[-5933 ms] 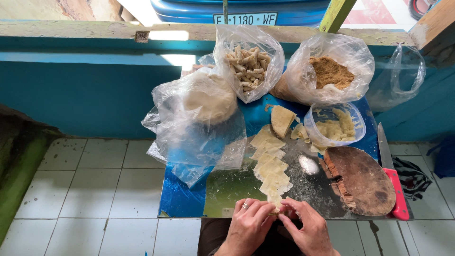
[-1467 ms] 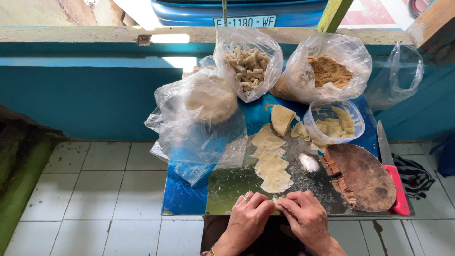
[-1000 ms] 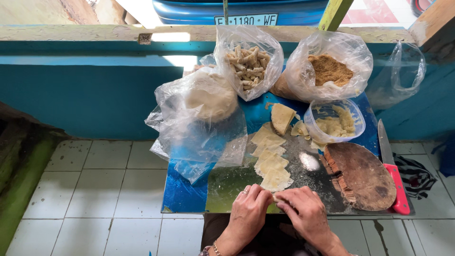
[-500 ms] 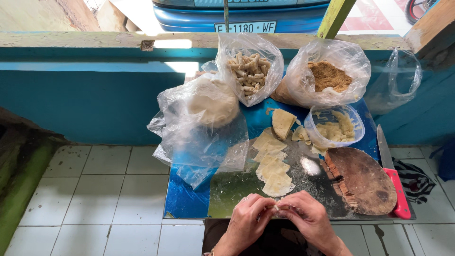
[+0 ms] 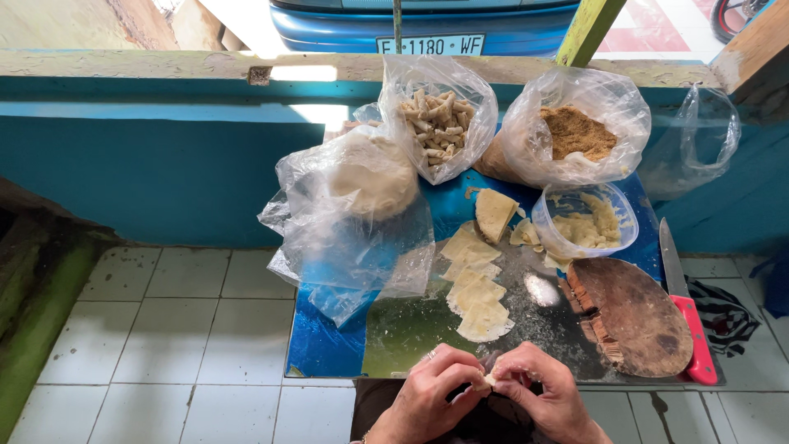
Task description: The person spoons brown filling from a plastic bag onto triangular dough wrappers on a small table and folds the wrappers closed by hand, setting the folded pastries on the table. They repeat this for wrapper after wrapper, occasionally reaching into the filling bag for more.
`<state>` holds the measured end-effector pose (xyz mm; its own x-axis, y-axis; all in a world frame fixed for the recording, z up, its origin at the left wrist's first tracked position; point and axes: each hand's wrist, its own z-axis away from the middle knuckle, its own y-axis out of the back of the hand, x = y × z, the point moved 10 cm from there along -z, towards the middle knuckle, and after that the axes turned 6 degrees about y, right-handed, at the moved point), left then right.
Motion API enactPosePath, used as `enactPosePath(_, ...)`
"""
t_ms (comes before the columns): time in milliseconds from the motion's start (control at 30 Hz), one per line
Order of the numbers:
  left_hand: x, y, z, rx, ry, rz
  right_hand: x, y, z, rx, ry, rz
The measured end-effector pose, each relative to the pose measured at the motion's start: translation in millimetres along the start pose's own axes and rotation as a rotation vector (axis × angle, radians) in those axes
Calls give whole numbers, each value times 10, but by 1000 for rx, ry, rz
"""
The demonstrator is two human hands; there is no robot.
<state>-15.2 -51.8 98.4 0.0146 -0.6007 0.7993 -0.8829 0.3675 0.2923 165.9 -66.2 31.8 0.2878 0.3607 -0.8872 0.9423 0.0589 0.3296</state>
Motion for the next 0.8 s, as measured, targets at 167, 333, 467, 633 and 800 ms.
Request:
enactPosePath(167, 54, -20, 12, 6, -42, 14, -238, 12, -40, 18, 112, -5)
enactPosePath(333, 130, -17, 41, 64, -102, -59, -418, 37, -44, 43, 237, 81)
enactPosePath(467, 126, -17, 51, 68, -110, -61, -413, 63, -42, 103, 209, 135)
enactPosePath(633, 187, -4, 38, 74, -177, -57, -681, 53, -77, 105, 383, 176)
enactPosePath(800, 384, 42, -109, 45, -252, -308, -955, 37, -199, 49, 463, 363)
